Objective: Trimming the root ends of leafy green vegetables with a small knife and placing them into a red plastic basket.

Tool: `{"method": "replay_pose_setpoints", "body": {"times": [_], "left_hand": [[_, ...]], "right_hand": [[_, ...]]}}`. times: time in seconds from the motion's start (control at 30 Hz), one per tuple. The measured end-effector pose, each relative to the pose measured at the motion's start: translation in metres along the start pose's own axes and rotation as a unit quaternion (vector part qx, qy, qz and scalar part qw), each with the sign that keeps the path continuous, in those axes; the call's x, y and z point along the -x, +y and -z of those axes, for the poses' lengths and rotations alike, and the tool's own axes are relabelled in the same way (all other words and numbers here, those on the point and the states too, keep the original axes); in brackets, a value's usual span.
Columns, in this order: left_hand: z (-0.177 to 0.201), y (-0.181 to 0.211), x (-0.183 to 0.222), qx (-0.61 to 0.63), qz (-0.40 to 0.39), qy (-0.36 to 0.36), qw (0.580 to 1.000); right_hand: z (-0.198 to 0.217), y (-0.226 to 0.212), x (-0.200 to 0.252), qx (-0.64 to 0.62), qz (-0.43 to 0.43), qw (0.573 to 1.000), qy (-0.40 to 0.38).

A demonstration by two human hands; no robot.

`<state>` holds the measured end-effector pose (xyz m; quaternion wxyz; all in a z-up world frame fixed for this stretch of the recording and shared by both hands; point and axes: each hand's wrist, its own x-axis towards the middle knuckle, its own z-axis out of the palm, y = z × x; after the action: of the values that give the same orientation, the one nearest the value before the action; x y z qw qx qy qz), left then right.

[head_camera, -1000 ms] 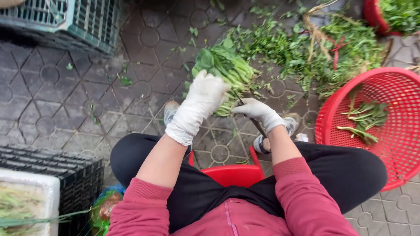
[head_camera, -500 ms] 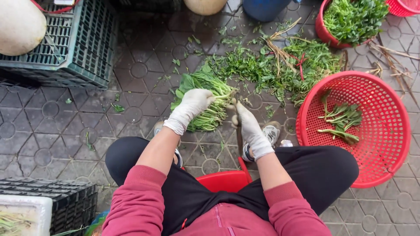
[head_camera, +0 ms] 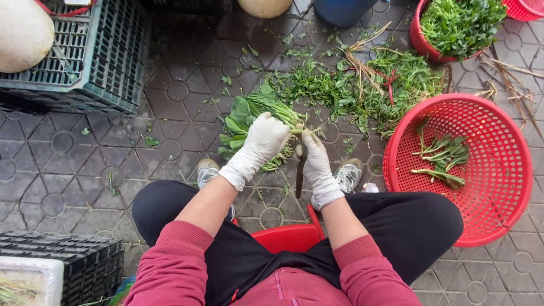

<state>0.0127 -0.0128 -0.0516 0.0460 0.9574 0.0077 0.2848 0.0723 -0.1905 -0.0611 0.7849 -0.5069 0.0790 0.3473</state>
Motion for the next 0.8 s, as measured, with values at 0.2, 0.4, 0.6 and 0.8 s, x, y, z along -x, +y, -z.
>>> {"method": "replay_pose_setpoints", "body": {"times": [0.2,0.4,0.6,0.8], "left_hand": [[0.002,0.002,0.004,0.02,0.006,-0.027,0.999],[-0.009,0.001,0.011,-0.007,-0.04,-0.026,0.999],[-0.012,-0.003,0.018,0.007,-0.039,-0.069,0.997],[0.039,-0.007,-0.004,0.226,0.269,-0.399,0.847]], "right_hand": [[0.005,-0.024,0.006,-0.02,-0.088,0.995,0.033],[0.003,-0.018,0.004,0.162,-0.008,0.985,0.053],[0.0,-0.009,-0.007,0.248,0.126,0.952,0.126],[0.052,-0.036,-0.012,0.659,0.006,0.734,0.163]]}}
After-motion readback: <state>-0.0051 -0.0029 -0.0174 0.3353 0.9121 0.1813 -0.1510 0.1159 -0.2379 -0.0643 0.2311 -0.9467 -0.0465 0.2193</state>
